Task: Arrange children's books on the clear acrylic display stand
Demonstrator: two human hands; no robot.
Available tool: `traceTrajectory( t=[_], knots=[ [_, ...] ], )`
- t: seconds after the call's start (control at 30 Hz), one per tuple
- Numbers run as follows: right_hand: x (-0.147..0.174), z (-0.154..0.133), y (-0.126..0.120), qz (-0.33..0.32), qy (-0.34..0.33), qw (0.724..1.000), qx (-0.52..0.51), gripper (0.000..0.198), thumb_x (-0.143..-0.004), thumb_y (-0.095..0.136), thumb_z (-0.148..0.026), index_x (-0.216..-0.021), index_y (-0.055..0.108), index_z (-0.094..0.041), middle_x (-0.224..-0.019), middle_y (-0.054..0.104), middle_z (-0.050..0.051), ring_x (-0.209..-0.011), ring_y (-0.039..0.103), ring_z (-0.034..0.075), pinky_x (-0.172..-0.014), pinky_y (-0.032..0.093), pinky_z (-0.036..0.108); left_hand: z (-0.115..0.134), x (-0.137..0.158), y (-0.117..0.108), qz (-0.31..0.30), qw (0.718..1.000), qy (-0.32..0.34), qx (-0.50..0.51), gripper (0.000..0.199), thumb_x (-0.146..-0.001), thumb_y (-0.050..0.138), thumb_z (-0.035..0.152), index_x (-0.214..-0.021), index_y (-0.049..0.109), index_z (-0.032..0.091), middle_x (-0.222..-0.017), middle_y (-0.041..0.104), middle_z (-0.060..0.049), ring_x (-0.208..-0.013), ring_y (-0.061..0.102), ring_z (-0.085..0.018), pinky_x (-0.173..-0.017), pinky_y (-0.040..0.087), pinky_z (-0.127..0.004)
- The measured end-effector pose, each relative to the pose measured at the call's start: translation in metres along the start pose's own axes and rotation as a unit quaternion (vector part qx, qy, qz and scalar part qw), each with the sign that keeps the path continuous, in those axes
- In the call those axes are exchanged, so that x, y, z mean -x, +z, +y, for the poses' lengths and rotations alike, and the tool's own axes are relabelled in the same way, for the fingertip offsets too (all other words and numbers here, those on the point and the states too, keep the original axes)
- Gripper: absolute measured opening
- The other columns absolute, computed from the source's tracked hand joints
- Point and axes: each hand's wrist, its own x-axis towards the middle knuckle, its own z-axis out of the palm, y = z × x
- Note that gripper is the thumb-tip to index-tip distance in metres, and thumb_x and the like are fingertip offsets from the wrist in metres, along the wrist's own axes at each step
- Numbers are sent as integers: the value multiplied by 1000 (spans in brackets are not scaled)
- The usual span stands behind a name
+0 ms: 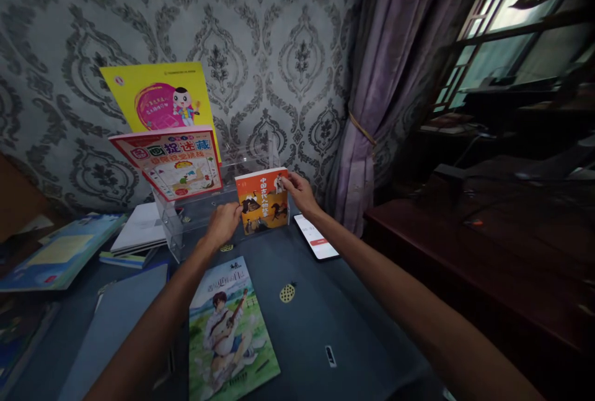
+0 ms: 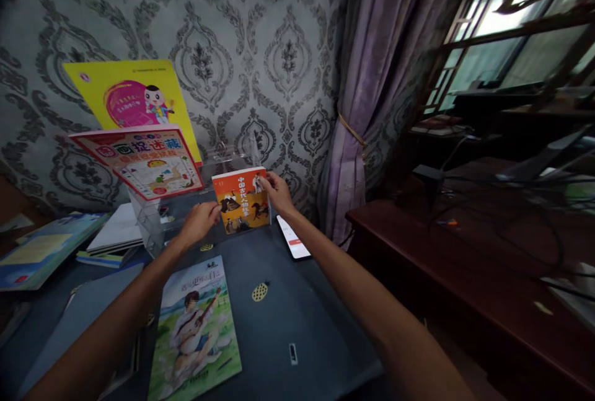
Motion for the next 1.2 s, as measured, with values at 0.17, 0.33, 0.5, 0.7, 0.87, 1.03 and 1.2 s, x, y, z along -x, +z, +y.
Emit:
traceTrajectory(
  t=[0.17,0.33,0.5,0.7,0.87,1.03,1.2],
  knots=[
    [0,1,4,21,-8,1000,-15,36,-84,62,-55,-92,68,-20,-80,69,1,-73,61,18,-69,47,29,0,0,-1,-22,999,3,-27,35,-101,38,27,-97,71,17,-90,76,-10,-84,70,-19,-75,45,-26],
    [4,0,9,33,-7,999,-12,38,-87,58,-55,-96,68,-20,-84,70,2,-76,62,19,-70,48,29,-2,2,4,-52,997,4,-57,37,-101,37,27,-98,72,16,-95,76,-13,-91,71,-23,-77,46,-28],
    [11,-1,8,52,-8,998,20,38,-86,60,-53,-96,69,-18,-93,71,6,-86,63,21,-79,49,33,-3,10,8,-79,993,17,-87,38,-101,36,26,-106,72,16,-101,75,-17,-92,71,-26,-76,47,-31],
    [18,-3,11,78,-3,995,60,38,-85,61,-50,-106,65,-20,-103,70,9,-91,64,23,-83,51,37,-3,12,0,-96,990,24,-97,39,-102,35,31,-104,72,18,-97,75,-13,-91,69,-24,-77,47,-30],
    [27,-5,15,105,-19,992,66,42,-84,63,-46,-117,57,-21,-109,67,9,-99,63,24,-87,52,42,-13,26,-15,-85,992,14,-95,38,-103,35,34,-107,68,17,-100,72,-11,-96,66,-25,-83,46,-32],
    [38,-10,15,141,-37,985,94,38,-83,64,-40,-114,51,-22,-110,63,9,-101,62,23,-88,52,44,-29,91,-19,-32,985,78,-151,28,-102,37,25,-110,62,16,-112,65,-12,-106,59,-25,-91,44,-34],
    [48,-23,17,219,-16,968,121,36,-82,66,-43,-106,48,-23,-106,58,8,-99,60,24,-91,50,47,-42,159,-3,-111,968,41,-222,26,-101,42,25,-115,62,15,-120,65,-13,-113,58,-29,-95,44,-44]
  ],
)
